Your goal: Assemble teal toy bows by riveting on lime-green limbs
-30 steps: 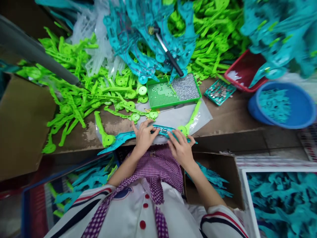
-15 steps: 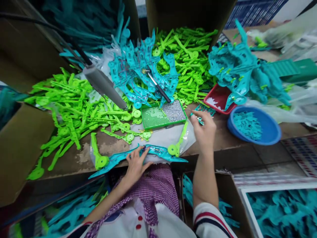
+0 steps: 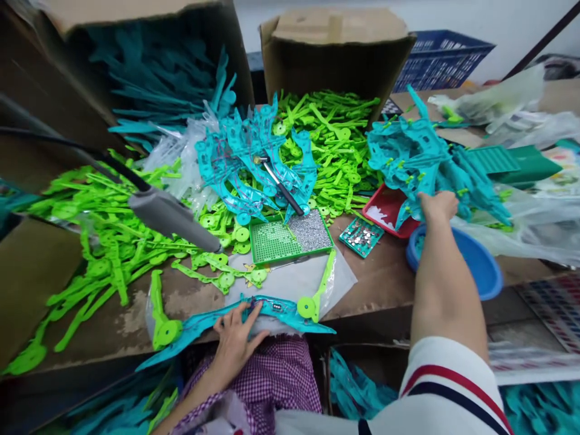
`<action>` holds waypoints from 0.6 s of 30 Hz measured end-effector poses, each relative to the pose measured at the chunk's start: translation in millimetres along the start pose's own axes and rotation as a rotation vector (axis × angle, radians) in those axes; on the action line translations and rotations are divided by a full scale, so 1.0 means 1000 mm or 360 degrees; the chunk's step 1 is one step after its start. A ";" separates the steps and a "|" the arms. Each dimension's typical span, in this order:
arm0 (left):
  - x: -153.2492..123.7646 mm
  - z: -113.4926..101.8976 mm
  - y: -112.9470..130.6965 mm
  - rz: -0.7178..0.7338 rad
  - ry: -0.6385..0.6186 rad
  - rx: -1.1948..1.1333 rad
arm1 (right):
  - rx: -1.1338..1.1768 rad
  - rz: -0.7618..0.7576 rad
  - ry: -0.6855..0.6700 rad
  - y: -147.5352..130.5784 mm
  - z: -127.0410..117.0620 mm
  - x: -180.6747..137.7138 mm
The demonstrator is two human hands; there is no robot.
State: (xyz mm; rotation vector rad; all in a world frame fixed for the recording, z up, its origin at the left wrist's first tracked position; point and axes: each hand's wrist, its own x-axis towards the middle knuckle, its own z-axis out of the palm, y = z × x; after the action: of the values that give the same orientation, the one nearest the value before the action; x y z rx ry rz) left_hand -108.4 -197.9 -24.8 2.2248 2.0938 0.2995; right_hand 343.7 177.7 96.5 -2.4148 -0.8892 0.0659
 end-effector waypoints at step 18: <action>0.032 -0.049 0.002 0.0158 -0.0438 -0.0147 | 0.0495 -0.0402 0.0523 0.019 -0.005 -0.030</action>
State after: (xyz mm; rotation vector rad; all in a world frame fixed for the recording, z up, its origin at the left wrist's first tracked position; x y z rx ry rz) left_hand -114.3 -170.2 26.8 2.1779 1.7983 0.0865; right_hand 332.4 145.5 86.3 -1.9397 -0.9423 -0.2616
